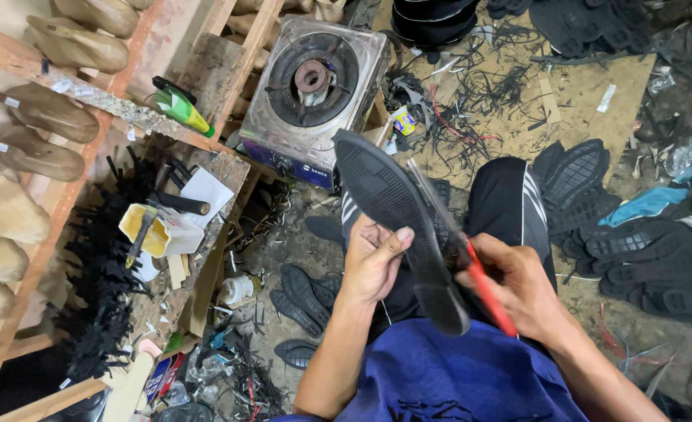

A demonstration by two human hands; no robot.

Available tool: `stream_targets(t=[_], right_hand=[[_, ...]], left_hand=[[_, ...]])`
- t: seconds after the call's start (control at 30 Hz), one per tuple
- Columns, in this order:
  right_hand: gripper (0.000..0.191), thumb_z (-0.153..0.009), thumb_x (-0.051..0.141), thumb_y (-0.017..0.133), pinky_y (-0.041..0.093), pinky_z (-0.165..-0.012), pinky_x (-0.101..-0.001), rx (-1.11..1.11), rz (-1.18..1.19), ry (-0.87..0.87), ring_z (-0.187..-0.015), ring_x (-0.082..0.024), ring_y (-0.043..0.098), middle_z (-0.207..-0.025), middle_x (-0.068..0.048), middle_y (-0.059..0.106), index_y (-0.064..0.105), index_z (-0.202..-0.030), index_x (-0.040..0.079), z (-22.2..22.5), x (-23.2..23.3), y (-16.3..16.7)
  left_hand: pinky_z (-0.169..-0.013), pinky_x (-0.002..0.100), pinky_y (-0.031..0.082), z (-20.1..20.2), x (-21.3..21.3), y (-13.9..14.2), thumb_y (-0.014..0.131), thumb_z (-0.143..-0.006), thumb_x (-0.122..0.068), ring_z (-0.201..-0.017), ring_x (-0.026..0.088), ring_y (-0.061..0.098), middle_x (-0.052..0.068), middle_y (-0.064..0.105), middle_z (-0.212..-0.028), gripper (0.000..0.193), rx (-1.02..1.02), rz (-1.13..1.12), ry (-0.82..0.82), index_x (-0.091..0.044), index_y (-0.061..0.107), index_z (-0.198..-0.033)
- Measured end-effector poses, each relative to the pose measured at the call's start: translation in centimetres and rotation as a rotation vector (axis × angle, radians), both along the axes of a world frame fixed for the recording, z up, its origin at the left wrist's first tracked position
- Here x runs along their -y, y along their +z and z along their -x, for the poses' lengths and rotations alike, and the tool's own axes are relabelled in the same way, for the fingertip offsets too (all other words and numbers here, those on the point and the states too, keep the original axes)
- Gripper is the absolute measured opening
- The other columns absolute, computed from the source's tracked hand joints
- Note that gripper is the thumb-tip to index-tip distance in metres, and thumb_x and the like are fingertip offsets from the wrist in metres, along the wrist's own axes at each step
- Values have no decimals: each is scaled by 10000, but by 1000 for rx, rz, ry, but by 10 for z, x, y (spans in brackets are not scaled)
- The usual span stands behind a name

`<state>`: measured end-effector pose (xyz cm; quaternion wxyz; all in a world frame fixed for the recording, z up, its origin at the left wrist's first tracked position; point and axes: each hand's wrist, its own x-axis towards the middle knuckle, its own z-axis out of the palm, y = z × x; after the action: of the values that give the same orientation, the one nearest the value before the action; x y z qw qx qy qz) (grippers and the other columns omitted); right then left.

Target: The person sits on the floor and uses red-handled scissors to trim excess rubber from the edges of black sandal soles, working on their lap. They rotate each sole to trim around the edge, set finished soles on the floor, and pick up the next sole to continue trimming.

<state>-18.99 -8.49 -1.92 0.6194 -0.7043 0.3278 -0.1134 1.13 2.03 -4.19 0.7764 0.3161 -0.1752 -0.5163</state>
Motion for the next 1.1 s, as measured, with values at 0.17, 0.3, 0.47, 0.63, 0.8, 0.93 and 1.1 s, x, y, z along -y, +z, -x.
stream_targets(t=[0.17,0.3,0.47,0.63,0.8,0.93,1.1], right_hand=[[200,-827,155,733,361,-503,-270,207,-129,52,-606,-44,432,-690,75,468,592,-933,60,9,-5,5],[207,-834,176,767,409,-494,-273,185,-16,108,-568,-49,491,-642,41,544,621,-924,59,8,-7,7],[441,-742,339,780,410,-491,-385,-88,334,31,-515,-216,522,-580,-84,545,639,-1037,44,6,2,13],[618,-690,526,772,424,-578,-481,-142,760,23,-626,-391,584,-701,-154,575,594,-1017,32,-3,5,22],[600,-668,519,802,435,-581,-454,-126,817,-11,-620,-356,586,-696,-129,591,625,-986,42,-8,1,28],[623,-649,569,820,438,-557,-442,-182,834,10,-541,-335,568,-582,-108,566,656,-952,51,-8,3,31],[625,-623,579,816,435,-523,-432,-220,830,26,-488,-310,561,-525,-93,559,686,-960,70,-5,4,35]], left_hand=[[-1080,310,503,5,2,9,738,-907,21,-1232,164,633,76,653,-1343,544,100,13,34,-18,549,-1416],[-1054,307,522,-17,6,16,714,-1078,18,-1153,173,656,135,690,-1218,242,80,24,185,75,572,-1265],[-970,293,553,-19,4,17,717,-969,9,-1073,148,683,104,707,-1210,352,78,39,209,35,575,-1289],[-924,249,530,-9,5,8,732,-986,12,-1054,119,664,94,707,-1214,365,115,28,228,40,579,-1316],[-922,244,532,0,2,-2,749,-966,-21,-1061,120,671,85,711,-1199,377,142,-9,200,32,584,-1301],[-925,252,535,-3,-1,-3,758,-978,-38,-1052,122,668,86,710,-1187,399,210,-32,199,46,594,-1332],[-962,273,549,-18,-9,7,759,-959,-71,-1066,133,677,93,713,-1196,463,369,-133,207,61,589,-1369]])
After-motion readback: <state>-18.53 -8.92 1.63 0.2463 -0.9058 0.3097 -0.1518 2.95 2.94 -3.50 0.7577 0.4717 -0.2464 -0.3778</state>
